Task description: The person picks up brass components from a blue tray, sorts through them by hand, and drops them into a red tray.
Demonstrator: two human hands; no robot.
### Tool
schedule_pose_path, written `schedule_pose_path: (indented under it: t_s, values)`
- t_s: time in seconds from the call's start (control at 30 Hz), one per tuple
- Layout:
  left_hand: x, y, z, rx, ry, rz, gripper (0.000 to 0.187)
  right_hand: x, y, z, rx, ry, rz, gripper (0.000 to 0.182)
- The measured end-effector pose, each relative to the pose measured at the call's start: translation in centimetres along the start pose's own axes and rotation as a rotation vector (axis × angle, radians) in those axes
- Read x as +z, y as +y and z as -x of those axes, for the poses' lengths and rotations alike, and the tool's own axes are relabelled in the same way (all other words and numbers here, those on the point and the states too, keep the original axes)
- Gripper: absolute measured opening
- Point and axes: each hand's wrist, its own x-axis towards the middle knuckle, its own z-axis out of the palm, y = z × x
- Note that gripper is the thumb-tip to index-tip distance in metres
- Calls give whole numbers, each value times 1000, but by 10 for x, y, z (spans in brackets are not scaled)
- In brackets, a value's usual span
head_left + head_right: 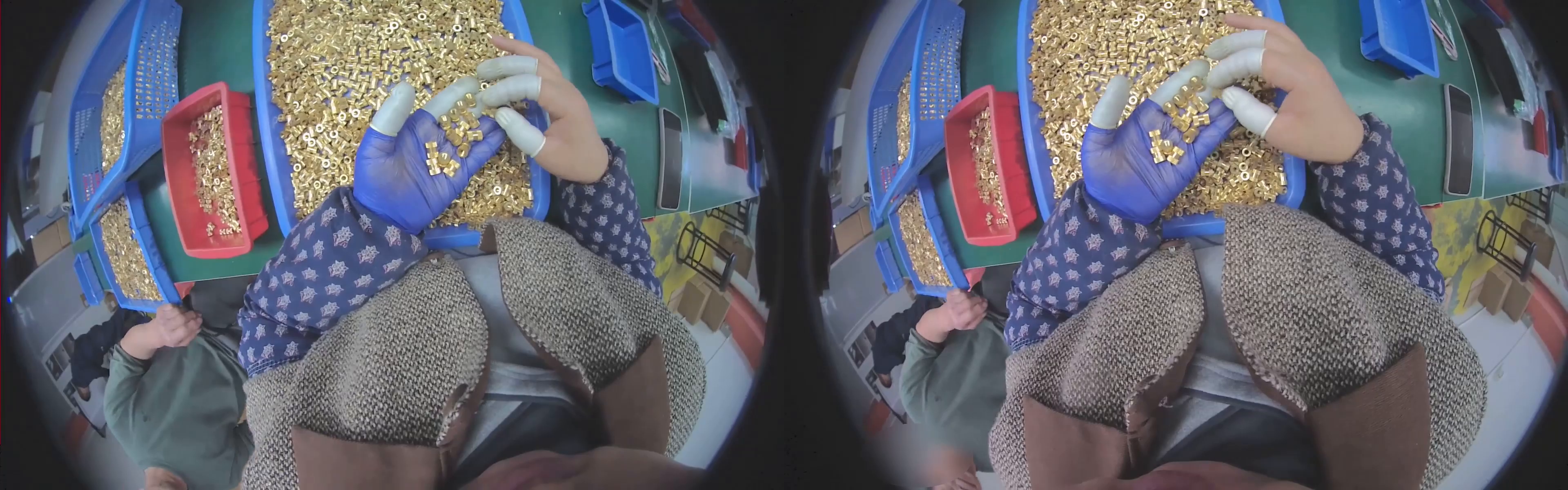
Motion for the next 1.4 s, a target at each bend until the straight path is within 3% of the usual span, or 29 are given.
schedule_pose_path:
  t_s: [0.1, 0.2, 0.3, 0.4, 0.5, 0.7, 0.8, 0.9, 1.0, 1.1, 1.2, 1.3, 1.4]
  values:
    - [20, -4, 2, 86, 307, 68, 46, 0, 0, -2, -71, 41, 27, 14]
    - [1, -4, -2, 8, -76, 108, 46, 3, -9, -5, -194, -63, 16, 9]
    - [-16, -2, -5, -96, -189, 168, 48, 13, -14, -9, -312, -33, 12, 13]
    - [-11, -3, -5, -114, -133, 143, 44, 18, -13, -8, -311, 13, 20, 20]
    - [-18, -11, -15, -165, -424, 304, 38, 22, -13, -6, -304, 11, 31, 15]
    - [-9, -6, -5, -86, -147, 132, 45, 24, -16, -9, -265, 30, -17, 13]
    - [-19, -6, -6, -110, -218, 263, 52, 21, -15, -6, -225, -8, 35, 21]
    - [-18, -8, -8, -121, -206, 254, 38, 23, -15, -4, -262, 37, 87, 21]
    - [-16, -11, -14, -202, -385, 414, 33, 27, -14, -4, -261, -23, 117, 25]
    - [-15, -9, -13, -192, -236, 411, 20, 28, -14, -3, -262, -10, 106, 17]
    - [-13, -10, -8, -95, -114, 194, 37, 25, -16, -5, -225, -58, 13, 11]
    - [-8, -8, -8, -130, -111, 187, 35, 25, -15, -6, -275, -86, 29, 11]
    - [-25, -11, -15, -189, -385, 293, 48, 27, -17, -4, -300, 3, 23, 10]
